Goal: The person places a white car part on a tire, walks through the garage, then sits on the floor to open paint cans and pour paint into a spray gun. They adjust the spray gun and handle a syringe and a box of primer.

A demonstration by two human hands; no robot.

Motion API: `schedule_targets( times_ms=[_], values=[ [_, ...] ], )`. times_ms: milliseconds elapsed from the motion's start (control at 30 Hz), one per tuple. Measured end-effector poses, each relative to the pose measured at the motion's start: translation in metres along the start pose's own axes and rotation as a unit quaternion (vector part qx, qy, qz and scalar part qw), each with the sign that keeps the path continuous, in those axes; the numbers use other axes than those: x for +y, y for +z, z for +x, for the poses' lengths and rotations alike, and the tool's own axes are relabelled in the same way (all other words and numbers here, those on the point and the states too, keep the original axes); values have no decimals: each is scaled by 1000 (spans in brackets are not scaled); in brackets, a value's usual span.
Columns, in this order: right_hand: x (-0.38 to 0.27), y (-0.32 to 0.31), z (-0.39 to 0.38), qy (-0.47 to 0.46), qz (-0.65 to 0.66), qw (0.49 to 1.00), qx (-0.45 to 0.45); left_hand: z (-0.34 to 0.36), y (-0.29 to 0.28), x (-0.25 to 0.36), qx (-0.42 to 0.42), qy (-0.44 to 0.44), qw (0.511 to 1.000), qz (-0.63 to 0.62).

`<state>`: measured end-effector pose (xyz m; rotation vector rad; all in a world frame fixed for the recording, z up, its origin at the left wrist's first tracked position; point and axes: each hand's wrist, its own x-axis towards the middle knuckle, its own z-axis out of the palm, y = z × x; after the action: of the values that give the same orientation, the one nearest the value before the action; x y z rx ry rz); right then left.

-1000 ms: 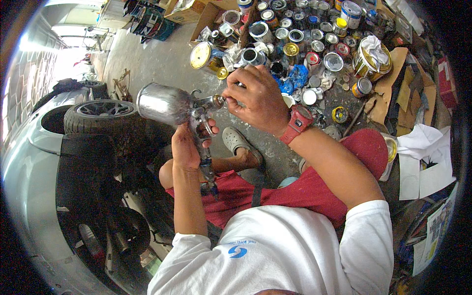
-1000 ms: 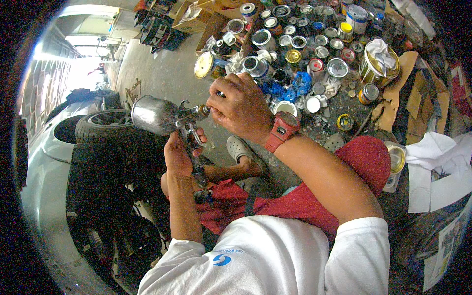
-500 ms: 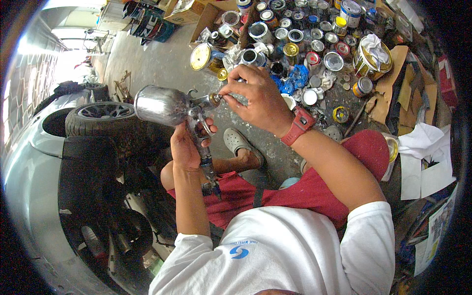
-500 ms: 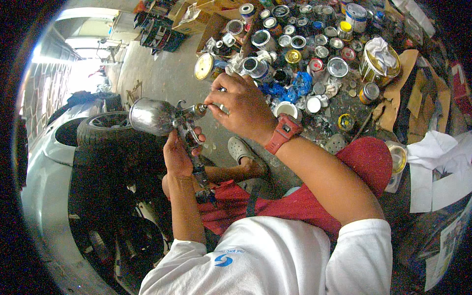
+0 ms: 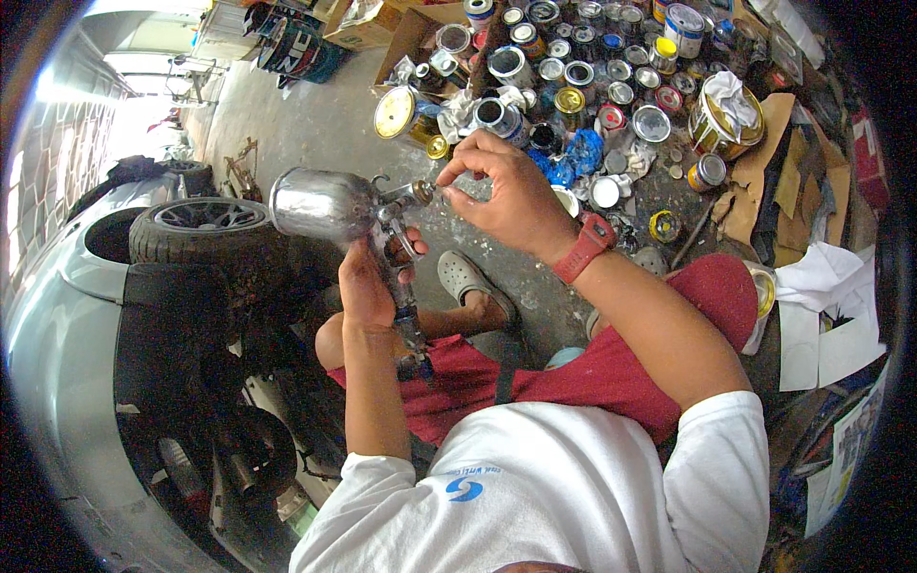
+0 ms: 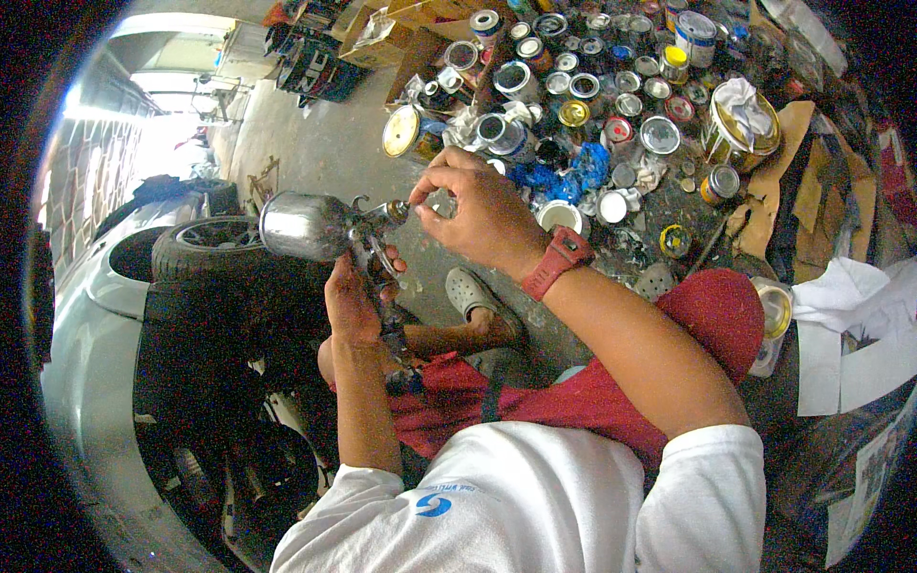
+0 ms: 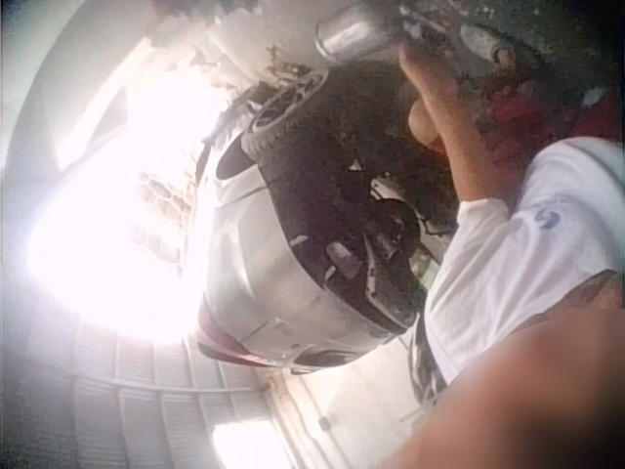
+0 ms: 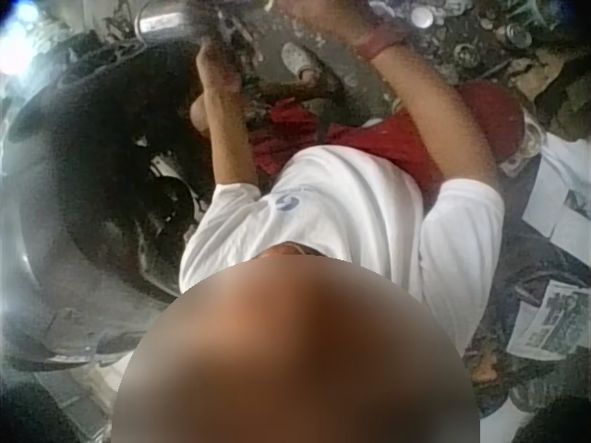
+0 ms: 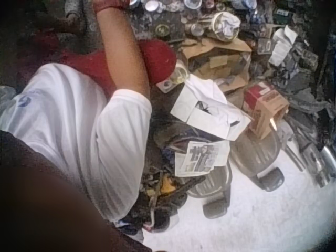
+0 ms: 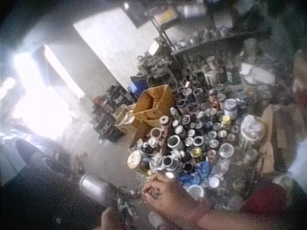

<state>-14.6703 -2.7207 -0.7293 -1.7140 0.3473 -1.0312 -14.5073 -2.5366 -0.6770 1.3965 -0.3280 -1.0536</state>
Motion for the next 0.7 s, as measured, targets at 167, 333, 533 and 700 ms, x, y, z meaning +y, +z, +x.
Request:
schedule_targets(
  times_ms=[167,333,533,700],
  values=[
    [13,6,0,77,89,993,11,-1,12,-2,8,6,1000,-3],
    [23,11,-3,139,130,981,41,1,27,-13,21,29,999,-10],
    [20,12,-8,151,73,982,82,5,39,-25,53,7,998,-29],
    [21,13,-9,53,-8,998,36,12,34,-36,60,2,998,13]
  ],
)
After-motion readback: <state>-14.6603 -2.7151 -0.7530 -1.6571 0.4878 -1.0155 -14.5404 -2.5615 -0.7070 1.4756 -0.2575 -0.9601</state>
